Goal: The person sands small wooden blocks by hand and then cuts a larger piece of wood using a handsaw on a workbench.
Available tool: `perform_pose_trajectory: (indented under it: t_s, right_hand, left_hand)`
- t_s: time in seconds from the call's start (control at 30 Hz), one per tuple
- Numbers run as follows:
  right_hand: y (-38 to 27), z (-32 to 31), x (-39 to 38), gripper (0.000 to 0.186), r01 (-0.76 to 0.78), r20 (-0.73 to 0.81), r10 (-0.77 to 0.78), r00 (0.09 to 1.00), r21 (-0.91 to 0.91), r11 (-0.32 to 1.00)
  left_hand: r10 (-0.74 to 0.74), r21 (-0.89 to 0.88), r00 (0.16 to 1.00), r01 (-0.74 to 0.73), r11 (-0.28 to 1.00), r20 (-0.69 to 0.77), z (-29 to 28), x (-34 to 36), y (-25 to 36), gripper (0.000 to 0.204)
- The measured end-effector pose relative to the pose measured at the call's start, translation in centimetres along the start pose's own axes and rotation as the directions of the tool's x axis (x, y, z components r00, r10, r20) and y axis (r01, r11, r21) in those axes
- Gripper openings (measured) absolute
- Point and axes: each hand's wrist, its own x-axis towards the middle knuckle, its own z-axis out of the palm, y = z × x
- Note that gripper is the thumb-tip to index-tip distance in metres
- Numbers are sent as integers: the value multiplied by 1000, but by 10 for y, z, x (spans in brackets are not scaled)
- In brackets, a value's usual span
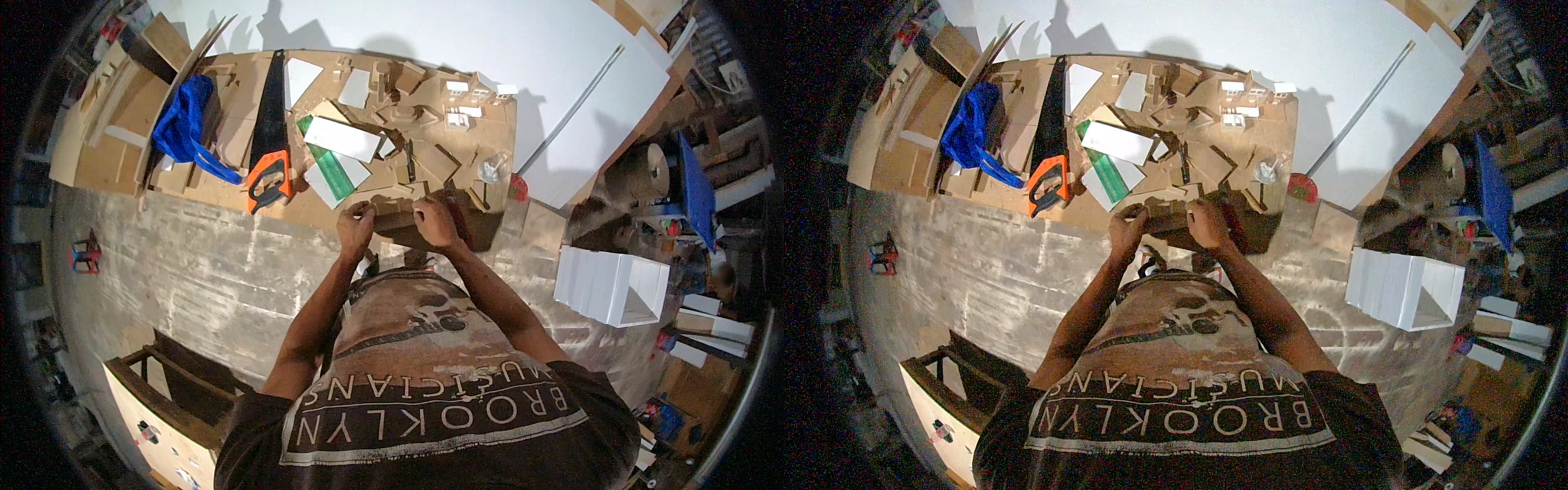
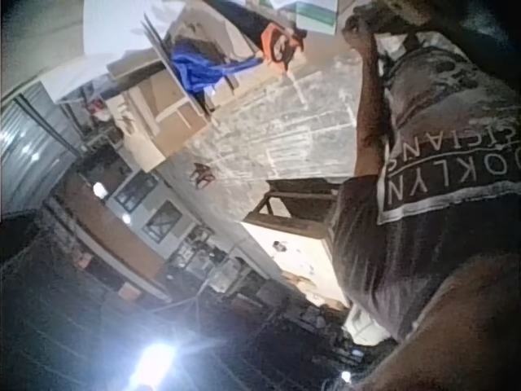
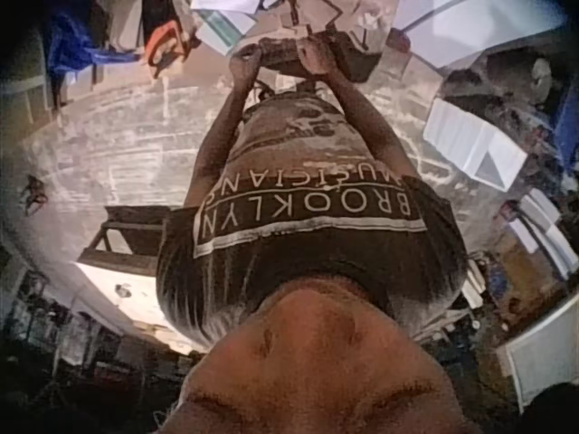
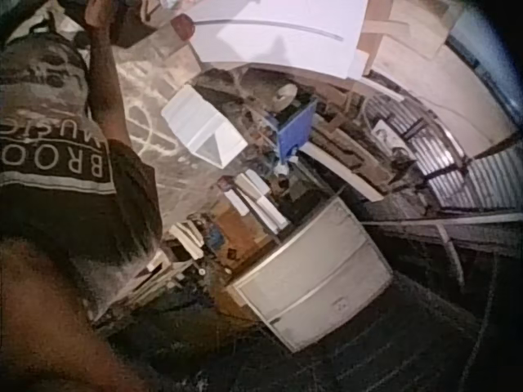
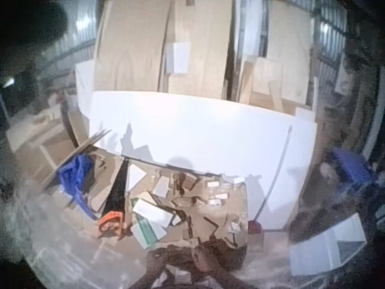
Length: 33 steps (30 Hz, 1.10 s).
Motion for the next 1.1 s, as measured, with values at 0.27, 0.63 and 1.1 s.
perform_pose_trajectory:
  t_s: [0.27,0.63,1.1]
  right_hand:
    - [-5,-20,-2,26,-111,-121,129,984,141,984]
    - [91,-57,-123,27,-312,-549,234,802,-51,949]
    - [181,13,-124,33,-563,-310,611,729,237,792]
  left_hand:
    - [-147,-245,984,168,955,104,-7,11,14,47]
    - [-172,408,970,230,884,-174,-150,-96,-194,35]
    - [-440,610,862,213,763,250,-112,-260,-217,38]
